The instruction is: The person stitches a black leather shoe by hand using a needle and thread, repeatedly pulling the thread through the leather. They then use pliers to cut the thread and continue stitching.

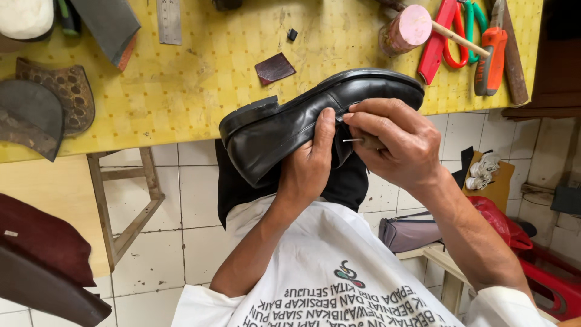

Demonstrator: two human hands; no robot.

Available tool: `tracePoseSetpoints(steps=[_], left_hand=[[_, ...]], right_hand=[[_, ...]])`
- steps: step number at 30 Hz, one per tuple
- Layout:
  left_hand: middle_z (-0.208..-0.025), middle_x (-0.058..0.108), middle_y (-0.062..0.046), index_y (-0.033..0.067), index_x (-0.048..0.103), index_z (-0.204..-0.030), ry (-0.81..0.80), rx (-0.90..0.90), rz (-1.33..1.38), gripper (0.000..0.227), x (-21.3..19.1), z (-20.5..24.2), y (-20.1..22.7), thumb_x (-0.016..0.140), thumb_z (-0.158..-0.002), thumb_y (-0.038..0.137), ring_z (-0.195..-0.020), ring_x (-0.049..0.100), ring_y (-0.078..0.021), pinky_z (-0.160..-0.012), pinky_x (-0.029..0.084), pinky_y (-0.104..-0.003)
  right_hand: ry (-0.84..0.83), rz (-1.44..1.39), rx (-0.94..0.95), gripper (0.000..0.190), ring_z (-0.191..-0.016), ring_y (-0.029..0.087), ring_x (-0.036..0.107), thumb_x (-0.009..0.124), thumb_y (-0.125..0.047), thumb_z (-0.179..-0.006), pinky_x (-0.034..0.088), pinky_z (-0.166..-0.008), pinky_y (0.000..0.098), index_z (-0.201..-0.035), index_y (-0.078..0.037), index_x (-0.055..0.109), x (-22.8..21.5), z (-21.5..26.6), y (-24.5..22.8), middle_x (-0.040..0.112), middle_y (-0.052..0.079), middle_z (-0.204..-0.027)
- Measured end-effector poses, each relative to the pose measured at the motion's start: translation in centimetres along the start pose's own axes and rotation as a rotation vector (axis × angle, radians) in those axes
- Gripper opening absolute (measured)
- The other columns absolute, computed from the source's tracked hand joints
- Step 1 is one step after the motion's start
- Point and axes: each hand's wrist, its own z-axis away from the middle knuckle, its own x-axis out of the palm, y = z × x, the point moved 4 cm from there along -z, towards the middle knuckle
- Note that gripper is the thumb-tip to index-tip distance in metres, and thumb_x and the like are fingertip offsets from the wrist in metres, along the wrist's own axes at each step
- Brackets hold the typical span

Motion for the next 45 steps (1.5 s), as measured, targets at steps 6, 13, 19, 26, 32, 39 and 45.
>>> tracePoseSetpoints(steps=[6,13,19,26,32,39,45], left_hand=[[-0.127,0.066,-0.031,-0.0123,0.067,-0.119,-0.035,0.031,0.025,0.04,-0.6,-0.7,1.7,0.053,-0.105,0.023,-0.132,0.056,-0.0341,-0.116,0.046,-0.051],[-0.134,0.061,-0.034,-0.012,0.064,-0.124,-0.063,0.016,0.031,0.042,-0.8,-0.5,1.6,0.051,-0.106,0.024,-0.136,0.051,-0.0364,-0.119,0.042,-0.054],[-0.136,0.063,-0.029,-0.0096,0.065,-0.126,-0.032,-0.008,-0.021,0.044,-0.7,-0.7,1.9,0.052,-0.106,0.028,-0.137,0.052,-0.0332,-0.119,0.043,-0.051],[-0.132,0.067,-0.013,-0.0009,0.069,-0.124,0.01,-0.156,0.061,0.04,0.3,0.1,-0.2,0.056,-0.103,0.031,-0.131,0.059,-0.0201,-0.117,0.047,-0.038],[-0.122,0.074,-0.004,0.0059,0.076,-0.115,0.068,-0.326,0.121,0.036,0.7,0.2,-0.8,0.057,-0.098,0.032,-0.122,0.067,-0.0144,-0.112,0.052,-0.028],[-0.132,0.071,-0.006,0.0018,0.069,-0.129,0.234,-0.626,0.368,0.042,1.2,1.0,-3.2,0.058,-0.097,0.027,-0.125,0.066,-0.0167,-0.103,0.055,-0.033],[-0.133,0.07,-0.018,-0.0113,0.065,-0.128,0.27,-0.714,0.337,0.048,0.8,1.1,-2.9,0.05,-0.1,0.025,-0.125,0.066,-0.025,-0.107,0.054,-0.036]], right_hand=[[-0.047,0.081,-0.038,0.022,-0.07,0.032,0.067,0.069,0.019,-0.084,0.058,-0.067,0.0435,-0.097,0.002,0.076,0.1,0.8,0.6,0.072,0.019,-0.095],[-0.086,-0.087,0.241,0.02,-0.072,0.031,0.066,0.071,0.013,-0.094,0.055,-0.07,0.0418,-0.105,-0.003,0.074,0.4,1.8,2.7,0.072,0.011,-0.094],[-0.051,-0.254,0.36,0.021,-0.064,0.028,0.056,0.07,0.015,-0.095,0.053,-0.069,0.039,-0.112,0.003,0.067,0.7,2.6,4.6,0.068,0.011,-0.082],[0.033,-0.42,0.466,0.021,-0.073,0.014,0.057,0.066,0.01,-0.103,0.053,-0.065,0.0285,-0.121,0.001,0.06,-0.9,3.6,6.1,0.065,0.009,-0.092],[0.096,-0.327,0.679,0.031,-0.079,0.013,0.043,0.058,0.008,-0.108,0.047,-0.085,0.0294,-0.136,0.0,0.047,-5.2,6.5,8.4,0.038,0.003,-0.083],[-0.101,-0.014,0.813,0.039,-0.12,0.027,0.069,0.065,-0.002,-0.094,0.054,-0.101,0.0358,-0.133,-0.002,0.058,-5.1,10.0,13.2,0.065,0.017,-0.13],[0.12,0.066,0.521,0.024,-0.117,0.032,0.065,0.073,-0.001,-0.096,0.053,-0.1,0.04,-0.118,0.003,0.065,-4.6,8.0,13.8,0.067,0.018,-0.12]])
